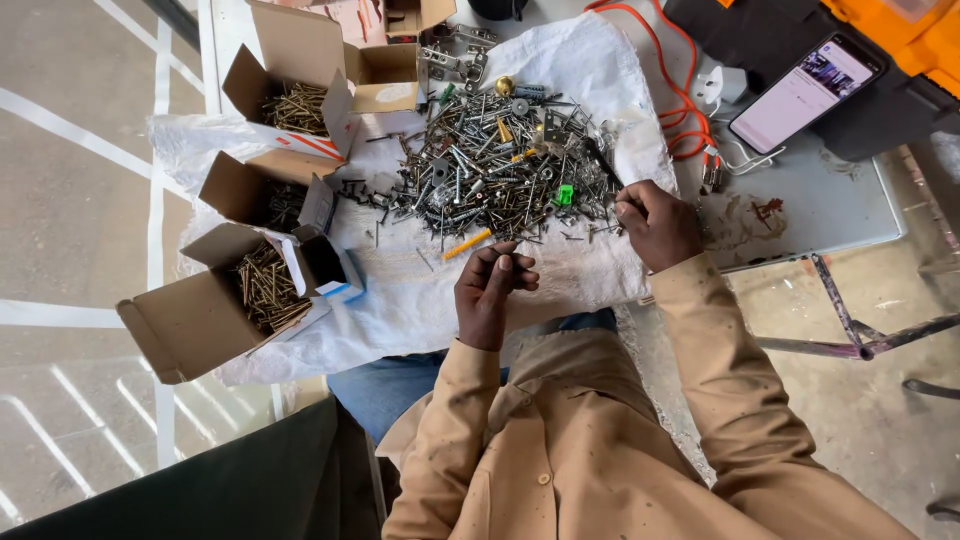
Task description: Sort mixed screws and nails from a pile into separate cardboard boxes
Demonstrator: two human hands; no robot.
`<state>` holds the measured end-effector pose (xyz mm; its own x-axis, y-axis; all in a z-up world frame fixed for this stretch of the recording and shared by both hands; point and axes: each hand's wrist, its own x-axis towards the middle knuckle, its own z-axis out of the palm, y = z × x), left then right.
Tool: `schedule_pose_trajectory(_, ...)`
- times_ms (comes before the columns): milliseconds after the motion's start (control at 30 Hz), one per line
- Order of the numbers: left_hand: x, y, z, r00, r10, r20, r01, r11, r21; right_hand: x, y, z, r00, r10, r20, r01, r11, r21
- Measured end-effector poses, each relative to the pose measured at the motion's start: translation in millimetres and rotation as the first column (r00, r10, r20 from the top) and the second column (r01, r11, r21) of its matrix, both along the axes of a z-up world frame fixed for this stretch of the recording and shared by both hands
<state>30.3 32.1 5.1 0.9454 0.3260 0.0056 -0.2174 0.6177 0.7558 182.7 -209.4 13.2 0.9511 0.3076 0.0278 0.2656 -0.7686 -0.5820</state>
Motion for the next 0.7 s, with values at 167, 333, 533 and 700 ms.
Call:
schedule_pose_trajectory(167,0.9,-2.9,3.7,1.000,0.009,-0.016,-0.009,1.000,-0.014,-24.8,25.1,17.6,0.994,0.072,-0.076,-0.029,0.887,0.462)
schedule_pose_trajectory(333,-1.1,-1.9,19.5,0.999,0.013,-0.034,-0.013,1.000,-0.008,-56.0,56.7,49.9,0.969,0.204,-0.140,-0.055,0.730,0.681)
schedule_pose_trajectory(533,0.0,-2.9,10.1,0.998,0.037,-0.044,-0.038,0.999,-0.012,-79.7,87.3,60.3,0.945,0.284,-0.163,-0.081,0.685,0.724)
schedule_pose_trajectory(700,1.0,-5.7,14.6,0.993,0.115,-0.026,-0.113,0.991,0.075,-90.7,102.7,73.1,0.958,0.273,-0.084,-0.139,0.704,0.697)
